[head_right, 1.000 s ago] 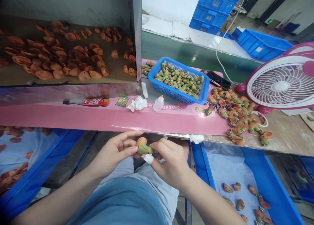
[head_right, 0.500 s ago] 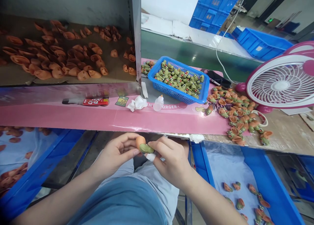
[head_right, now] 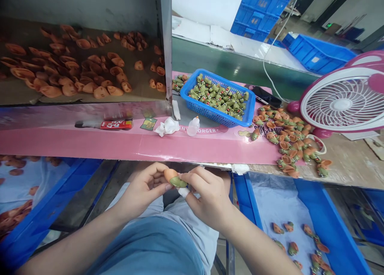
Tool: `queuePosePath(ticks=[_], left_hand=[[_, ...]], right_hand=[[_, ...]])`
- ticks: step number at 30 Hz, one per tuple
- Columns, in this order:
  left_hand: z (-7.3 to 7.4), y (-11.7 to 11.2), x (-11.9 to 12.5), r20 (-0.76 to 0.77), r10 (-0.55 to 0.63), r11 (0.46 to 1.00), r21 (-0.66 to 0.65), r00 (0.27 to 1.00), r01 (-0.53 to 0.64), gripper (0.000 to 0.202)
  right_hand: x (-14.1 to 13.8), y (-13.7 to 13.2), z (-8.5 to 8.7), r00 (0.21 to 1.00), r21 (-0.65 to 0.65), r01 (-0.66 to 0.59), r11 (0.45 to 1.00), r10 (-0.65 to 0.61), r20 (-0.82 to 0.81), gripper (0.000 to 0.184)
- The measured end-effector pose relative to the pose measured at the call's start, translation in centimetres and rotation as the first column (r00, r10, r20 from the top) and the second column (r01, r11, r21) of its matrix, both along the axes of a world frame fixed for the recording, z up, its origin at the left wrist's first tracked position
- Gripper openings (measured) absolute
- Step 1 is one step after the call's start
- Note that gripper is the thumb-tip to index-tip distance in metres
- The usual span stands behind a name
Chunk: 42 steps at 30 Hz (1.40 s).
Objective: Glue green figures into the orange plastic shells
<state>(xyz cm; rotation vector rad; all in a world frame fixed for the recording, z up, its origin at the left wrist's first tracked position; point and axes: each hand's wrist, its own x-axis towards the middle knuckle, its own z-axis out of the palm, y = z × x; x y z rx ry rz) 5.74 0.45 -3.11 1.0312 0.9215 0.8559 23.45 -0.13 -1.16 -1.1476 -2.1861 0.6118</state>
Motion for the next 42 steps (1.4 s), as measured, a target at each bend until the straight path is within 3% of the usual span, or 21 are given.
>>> queuePosePath(ticks=[5, 8, 11, 14, 19, 24, 30, 42], left_hand=[[0.2, 0.4, -0.3, -0.064, -0.082, 0.997, -0.002, 0.995, 0.082, 0.015], [-0.3, 0.8, -1.0, -0.162, -0.093, 0.995, -0.038, 0.982, 0.088, 0.023], [-1.1, 1.2, -2.0, -0.259, -0.07, 0.997, -0.062, 0.963, 0.056, 0.025], [-1.8, 1.1, -2.9, -0.296, -0.068, 0.996, -0.081, 0.953, 0.046, 0.027], [-2.5, 0.5, -3.2, -0.314, 0.029, 0.997, -0.057, 0.949, -0.049, 0.028], [-2.4, 0.4, -2.9, -0.347, 0.094, 0.993, -0.032, 0.933, -0.112, 0.03], [-2.2, 0.3, -2.7, -0.342, 0.09, 0.991, -0.058, 0.935, -0.116, 0.03], [-2.7, 0.0, -2.7, -0.318, 0.072, 0.992, -0.075, 0.945, -0.101, 0.027]], right_hand=[[0.0, -0.1, 0.0, 0.998, -0.092, 0.055, 0.994, -0.056, -0.015, 0.024], [1.4, 1.2, -1.3, 0.972, -0.202, 0.207, 0.957, -0.224, -0.069, 0.016], [4.8, 4.1, -3.6, 0.889, -0.201, 0.427, 0.882, -0.45, -0.086, 0.015], [9.0, 7.2, -6.1, 0.768, -0.16, 0.615, 0.772, -0.632, -0.102, 0.02], [12.7, 10.0, -9.1, 0.618, -0.111, 0.775, 0.622, -0.783, -0.073, 0.023], [12.7, 10.3, -10.3, 0.556, -0.082, 0.826, 0.558, -0.83, -0.052, 0.023], [13.1, 10.1, -9.8, 0.529, -0.108, 0.838, 0.535, -0.845, -0.079, 0.023], [15.1, 13.0, -9.3, 0.483, -0.392, 0.78, 0.488, -0.868, -0.119, 0.026]])
